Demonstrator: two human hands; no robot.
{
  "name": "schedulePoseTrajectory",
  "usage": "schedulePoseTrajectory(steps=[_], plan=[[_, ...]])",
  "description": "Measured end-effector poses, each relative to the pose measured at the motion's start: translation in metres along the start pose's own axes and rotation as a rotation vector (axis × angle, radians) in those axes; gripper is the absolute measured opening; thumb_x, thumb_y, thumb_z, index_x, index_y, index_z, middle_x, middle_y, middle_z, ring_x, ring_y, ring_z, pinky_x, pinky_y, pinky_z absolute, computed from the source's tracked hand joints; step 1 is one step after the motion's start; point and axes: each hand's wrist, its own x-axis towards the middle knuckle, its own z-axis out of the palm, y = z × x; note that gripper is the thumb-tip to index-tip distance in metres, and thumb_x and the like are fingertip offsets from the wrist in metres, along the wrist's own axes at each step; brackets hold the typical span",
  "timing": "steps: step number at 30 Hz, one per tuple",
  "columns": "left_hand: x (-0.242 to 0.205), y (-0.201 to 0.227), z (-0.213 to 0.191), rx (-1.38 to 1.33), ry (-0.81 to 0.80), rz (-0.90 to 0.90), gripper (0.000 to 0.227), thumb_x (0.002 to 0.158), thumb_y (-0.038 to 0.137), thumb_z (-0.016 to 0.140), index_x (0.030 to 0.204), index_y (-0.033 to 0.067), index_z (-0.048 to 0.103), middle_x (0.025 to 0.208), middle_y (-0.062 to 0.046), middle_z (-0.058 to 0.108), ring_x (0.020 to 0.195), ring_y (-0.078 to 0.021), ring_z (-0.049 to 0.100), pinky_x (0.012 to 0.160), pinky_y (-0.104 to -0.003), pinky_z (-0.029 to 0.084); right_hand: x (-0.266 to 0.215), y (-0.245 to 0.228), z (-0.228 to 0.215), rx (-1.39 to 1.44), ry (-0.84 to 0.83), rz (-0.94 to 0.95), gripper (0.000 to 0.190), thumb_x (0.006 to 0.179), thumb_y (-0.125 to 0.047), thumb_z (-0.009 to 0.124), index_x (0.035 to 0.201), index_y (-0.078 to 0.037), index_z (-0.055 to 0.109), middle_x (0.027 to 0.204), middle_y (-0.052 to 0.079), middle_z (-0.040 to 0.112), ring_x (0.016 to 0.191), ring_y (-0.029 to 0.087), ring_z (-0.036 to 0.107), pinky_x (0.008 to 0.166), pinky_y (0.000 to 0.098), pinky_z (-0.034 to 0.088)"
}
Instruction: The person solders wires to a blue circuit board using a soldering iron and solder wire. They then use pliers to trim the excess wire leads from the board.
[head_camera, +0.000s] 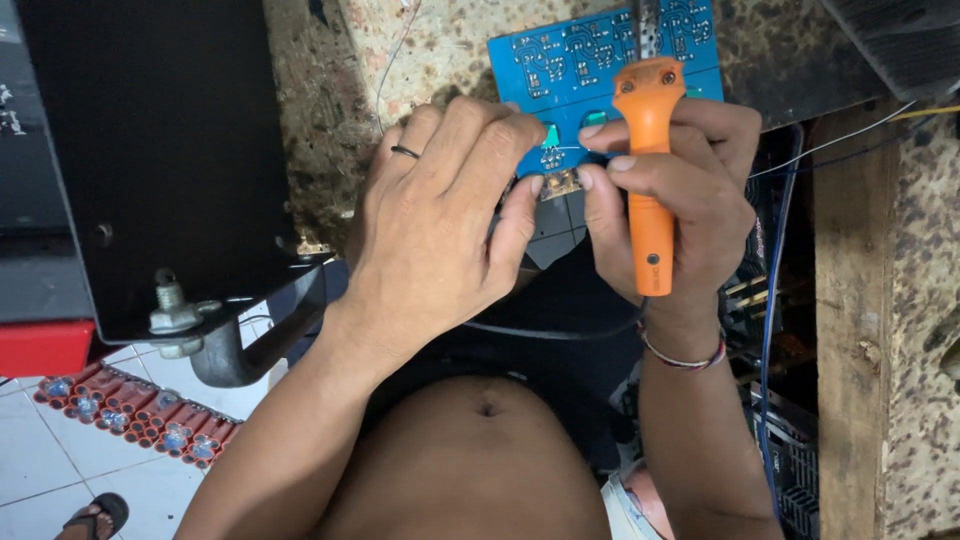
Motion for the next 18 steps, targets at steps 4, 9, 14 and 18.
schedulePoseTrajectory(steps=[4,9,14,18], plan=[[0.000,0.000,-0.001,-0.010,0.004,0.009,0.021,0.105,0.015,0.051,0.117,0.0007,0.061,0.111,-0.014,0.061,0.089,-0.0333,0.056,0.079,-0.045,0.045,0.003,-0.001,0.001,-0.010,0.017,0.007,0.021,0.105,0.006,0.069,0.109,-0.004,0.051,0.104,0.020,0.073,0.112,0.033,0.053,0.091,0.0433,0.056],[0.001,0.000,-0.001,-0.017,0.019,0.025,0.020,0.105,0.014,0.050,0.115,0.0001,0.060,0.109,-0.014,0.061,0.087,-0.0335,0.055,0.077,-0.045,0.045,0.008,-0.001,0.002,-0.020,0.002,0.003,0.026,0.105,0.010,0.072,0.110,-0.003,0.051,0.103,0.019,0.074,0.112,0.033,0.050,0.090,0.0403,0.054],[-0.002,-0.002,-0.001,0.009,0.030,0.022,0.020,0.106,0.016,0.050,0.115,0.0011,0.061,0.109,-0.013,0.061,0.086,-0.0321,0.056,0.074,-0.044,0.044,0.011,-0.005,0.002,-0.082,-0.027,-0.008,0.018,0.107,0.006,0.072,0.110,-0.002,0.056,0.104,0.016,0.074,0.109,0.033,0.052,0.092,0.0426,0.051],[-0.003,-0.003,-0.001,0.021,0.028,0.034,0.022,0.107,0.018,0.050,0.116,0.0015,0.062,0.109,-0.012,0.061,0.087,-0.0319,0.057,0.074,-0.043,0.045,0.011,-0.005,0.004,-0.182,-0.038,-0.009,0.013,0.106,0.002,0.073,0.106,-0.001,0.061,0.098,0.015,0.074,0.106,0.033,0.051,0.090,0.0410,0.048]])
